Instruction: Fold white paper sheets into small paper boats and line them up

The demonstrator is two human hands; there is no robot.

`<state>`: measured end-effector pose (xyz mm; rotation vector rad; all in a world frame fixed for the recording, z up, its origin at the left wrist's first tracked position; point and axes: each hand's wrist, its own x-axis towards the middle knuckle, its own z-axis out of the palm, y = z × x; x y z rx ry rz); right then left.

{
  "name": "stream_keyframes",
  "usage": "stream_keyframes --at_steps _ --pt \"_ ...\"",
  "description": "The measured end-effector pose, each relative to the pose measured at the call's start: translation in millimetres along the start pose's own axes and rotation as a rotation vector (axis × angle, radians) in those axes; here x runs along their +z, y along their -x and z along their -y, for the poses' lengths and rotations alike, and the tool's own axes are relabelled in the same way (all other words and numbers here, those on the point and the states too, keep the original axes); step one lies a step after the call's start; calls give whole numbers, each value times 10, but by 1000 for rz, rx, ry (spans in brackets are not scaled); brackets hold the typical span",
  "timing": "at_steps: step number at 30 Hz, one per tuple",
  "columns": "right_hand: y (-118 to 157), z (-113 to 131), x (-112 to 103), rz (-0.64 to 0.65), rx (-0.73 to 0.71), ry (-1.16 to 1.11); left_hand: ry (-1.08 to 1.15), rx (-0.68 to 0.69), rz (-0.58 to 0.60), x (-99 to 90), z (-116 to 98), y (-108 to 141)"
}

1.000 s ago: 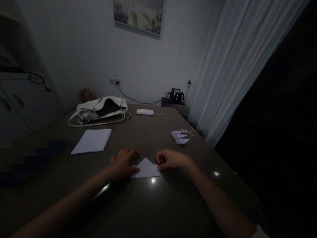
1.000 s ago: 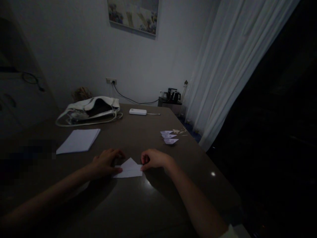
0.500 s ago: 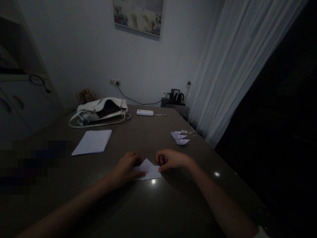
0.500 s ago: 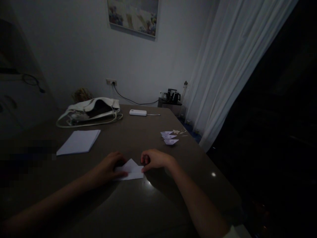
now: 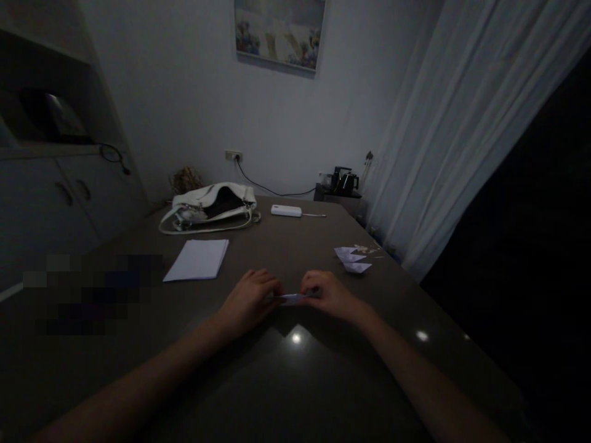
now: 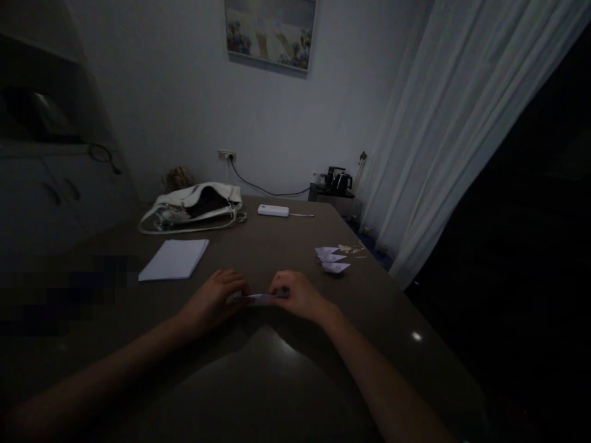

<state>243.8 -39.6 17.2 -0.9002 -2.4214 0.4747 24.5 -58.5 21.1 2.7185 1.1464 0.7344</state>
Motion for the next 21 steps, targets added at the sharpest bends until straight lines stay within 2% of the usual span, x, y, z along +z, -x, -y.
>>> stream_keyframes --at_steps 3,11,17,21 --pt "7 5 14 11 -19 38 -60 44 51 13 0 0" --pt "45 45 14 204 -19 31 -7 90 220 54 93 14" --pt "33 -6 22 218 38 17 194 16 258 57 157 10" --pt "14 -34 46 194 132 -71 309 -101 204 89 184 -7"
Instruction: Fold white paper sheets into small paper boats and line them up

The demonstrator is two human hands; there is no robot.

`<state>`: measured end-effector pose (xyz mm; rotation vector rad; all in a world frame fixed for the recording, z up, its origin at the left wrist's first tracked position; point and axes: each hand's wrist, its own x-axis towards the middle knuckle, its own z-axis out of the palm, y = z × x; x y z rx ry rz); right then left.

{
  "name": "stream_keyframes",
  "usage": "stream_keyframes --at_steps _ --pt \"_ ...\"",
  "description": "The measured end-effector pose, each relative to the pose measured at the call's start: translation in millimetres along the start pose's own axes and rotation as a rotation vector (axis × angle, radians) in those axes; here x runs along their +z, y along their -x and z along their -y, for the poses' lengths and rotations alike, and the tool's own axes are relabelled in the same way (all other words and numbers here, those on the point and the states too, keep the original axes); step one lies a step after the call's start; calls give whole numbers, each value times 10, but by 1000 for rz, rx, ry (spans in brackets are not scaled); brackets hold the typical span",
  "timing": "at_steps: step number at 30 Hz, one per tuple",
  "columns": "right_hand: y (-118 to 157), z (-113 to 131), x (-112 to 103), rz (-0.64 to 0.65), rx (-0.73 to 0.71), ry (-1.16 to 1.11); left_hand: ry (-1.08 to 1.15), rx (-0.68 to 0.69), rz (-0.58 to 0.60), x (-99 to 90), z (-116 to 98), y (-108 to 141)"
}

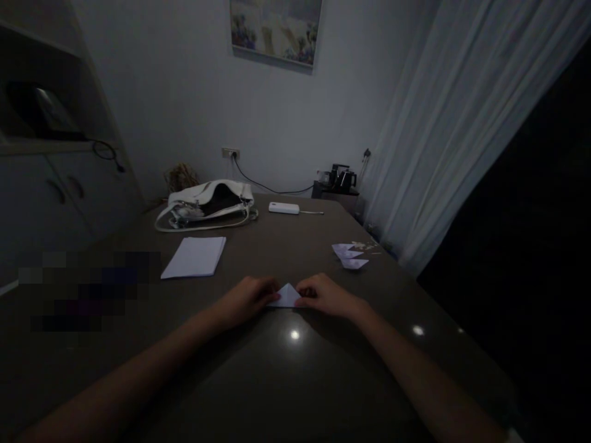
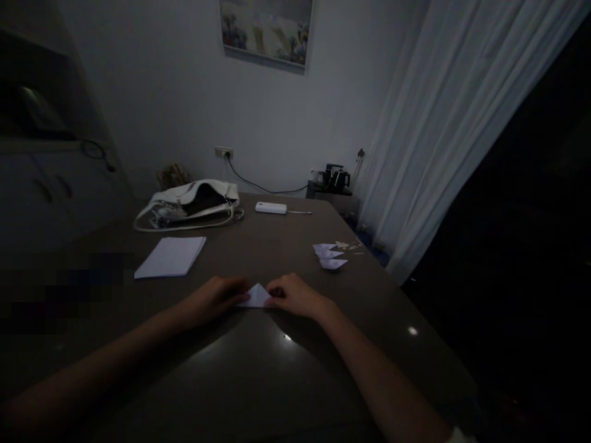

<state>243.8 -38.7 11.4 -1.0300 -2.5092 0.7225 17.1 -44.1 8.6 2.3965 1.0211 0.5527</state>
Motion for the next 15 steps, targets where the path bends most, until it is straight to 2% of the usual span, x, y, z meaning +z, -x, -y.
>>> stream_keyframes --at_steps 5,11,15 --pt "-16 -31 41 -96 84 -112 107 -31 -78 32 33 -19" --pt "-16 -43 64 -137 71 -100 -4 74 -41 17 29 -4" --pt "-13 -26 58 -126 53 -38 -91 85 -6 -21 1 10"
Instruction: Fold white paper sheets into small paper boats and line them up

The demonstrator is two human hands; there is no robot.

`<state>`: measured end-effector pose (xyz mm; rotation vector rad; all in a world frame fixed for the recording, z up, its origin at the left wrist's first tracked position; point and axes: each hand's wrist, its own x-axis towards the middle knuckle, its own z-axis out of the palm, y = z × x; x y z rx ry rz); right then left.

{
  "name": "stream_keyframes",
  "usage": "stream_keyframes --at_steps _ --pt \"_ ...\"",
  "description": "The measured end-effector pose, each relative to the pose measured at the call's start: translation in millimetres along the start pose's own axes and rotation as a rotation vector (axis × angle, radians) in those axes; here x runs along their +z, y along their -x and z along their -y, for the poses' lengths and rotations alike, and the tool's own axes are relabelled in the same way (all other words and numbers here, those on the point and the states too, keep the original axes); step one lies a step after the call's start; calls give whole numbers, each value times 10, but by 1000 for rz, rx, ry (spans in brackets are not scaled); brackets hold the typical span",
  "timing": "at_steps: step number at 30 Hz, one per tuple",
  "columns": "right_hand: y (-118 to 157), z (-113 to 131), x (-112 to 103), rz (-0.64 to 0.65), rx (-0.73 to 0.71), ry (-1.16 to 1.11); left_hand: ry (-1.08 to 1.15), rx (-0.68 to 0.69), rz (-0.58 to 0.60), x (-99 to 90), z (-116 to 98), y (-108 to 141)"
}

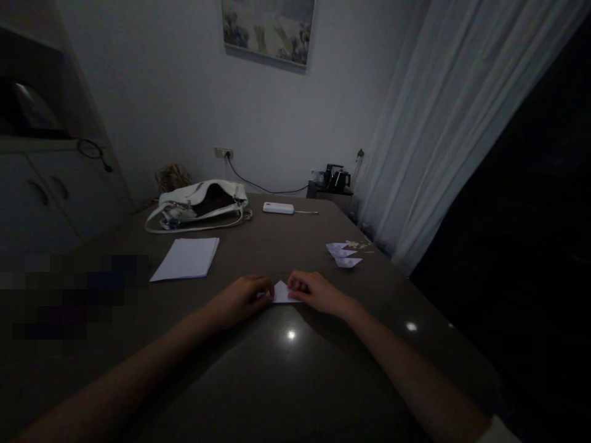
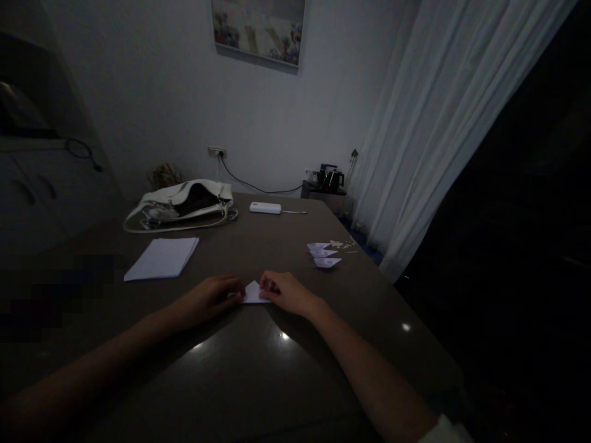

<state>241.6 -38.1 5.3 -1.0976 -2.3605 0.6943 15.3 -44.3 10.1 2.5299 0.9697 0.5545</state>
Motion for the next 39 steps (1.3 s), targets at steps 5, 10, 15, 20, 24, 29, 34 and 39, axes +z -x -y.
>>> stream_keyframes --at_steps 5,10,15,20,24,29,34,39 --pt "-6 30 -8 8 -40 91 -61 14 23 5 36 -6" --pt "-10 57 -20 -14 -111 179 -133 63 14 25 37 -8" --pt "1 75 -18 42 -177 177 -166 81 11 7 -32 3" --pt "5 82 -16 55 -155 154 -111 29 14 34 -6 -2" --pt "-2 72 -6 53 -152 153 -90 23 17 54 14 -18" --pt "-8 69 1 47 -136 148 -89 9 22 47 -18 -22" --pt "-15 62 3 58 -142 143 -56 8 -6 65 -8 -29" --pt "-17 60 15 45 -152 142 -32 -13 7 75 -11 -39"
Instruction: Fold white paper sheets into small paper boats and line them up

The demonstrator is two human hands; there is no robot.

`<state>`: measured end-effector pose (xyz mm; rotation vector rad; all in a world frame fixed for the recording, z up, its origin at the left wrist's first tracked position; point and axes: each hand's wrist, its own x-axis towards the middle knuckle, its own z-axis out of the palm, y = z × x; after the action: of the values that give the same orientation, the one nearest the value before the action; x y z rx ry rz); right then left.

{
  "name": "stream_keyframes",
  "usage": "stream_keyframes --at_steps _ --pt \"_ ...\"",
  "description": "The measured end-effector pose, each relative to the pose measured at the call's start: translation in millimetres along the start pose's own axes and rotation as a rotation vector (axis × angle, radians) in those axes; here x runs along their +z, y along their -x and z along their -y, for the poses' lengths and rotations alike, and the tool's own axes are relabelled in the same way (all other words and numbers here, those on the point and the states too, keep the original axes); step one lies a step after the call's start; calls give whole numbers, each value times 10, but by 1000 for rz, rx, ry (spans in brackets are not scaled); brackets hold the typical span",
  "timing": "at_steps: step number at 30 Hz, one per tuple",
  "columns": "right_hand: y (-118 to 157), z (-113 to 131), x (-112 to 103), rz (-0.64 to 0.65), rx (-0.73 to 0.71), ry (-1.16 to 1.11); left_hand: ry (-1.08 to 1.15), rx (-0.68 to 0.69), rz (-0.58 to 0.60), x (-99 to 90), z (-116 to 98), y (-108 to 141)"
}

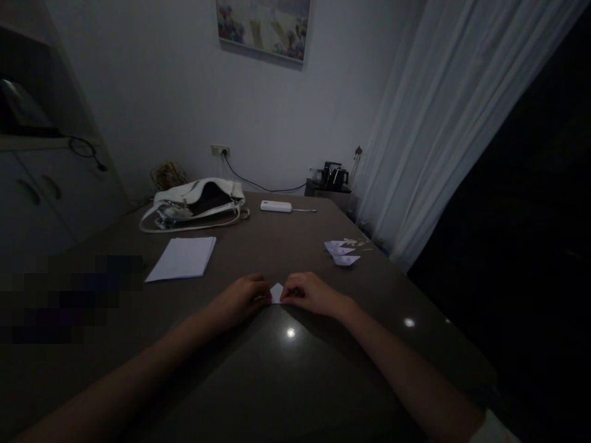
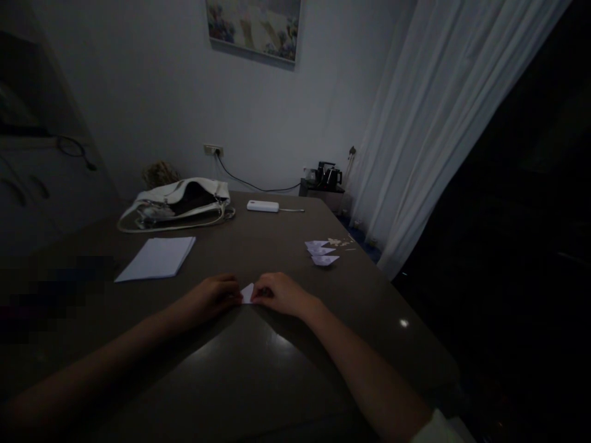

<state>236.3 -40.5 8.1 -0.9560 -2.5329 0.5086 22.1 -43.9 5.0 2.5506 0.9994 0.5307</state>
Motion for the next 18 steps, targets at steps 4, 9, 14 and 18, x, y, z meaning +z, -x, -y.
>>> stream_keyframes --at_steps 4,9,14,18 --pt "1 20 -4 13 5 -2 -26 58 -2 -8 -45 5" --pt "1 45 -17 31 3 59 -65 101 2 -7 -69 7" --pt "2 44 4 28 -37 109 -57 97 36 -19 -84 15" --pt "25 12 -22 33 -65 127 -126 89 47 -57 -104 24"
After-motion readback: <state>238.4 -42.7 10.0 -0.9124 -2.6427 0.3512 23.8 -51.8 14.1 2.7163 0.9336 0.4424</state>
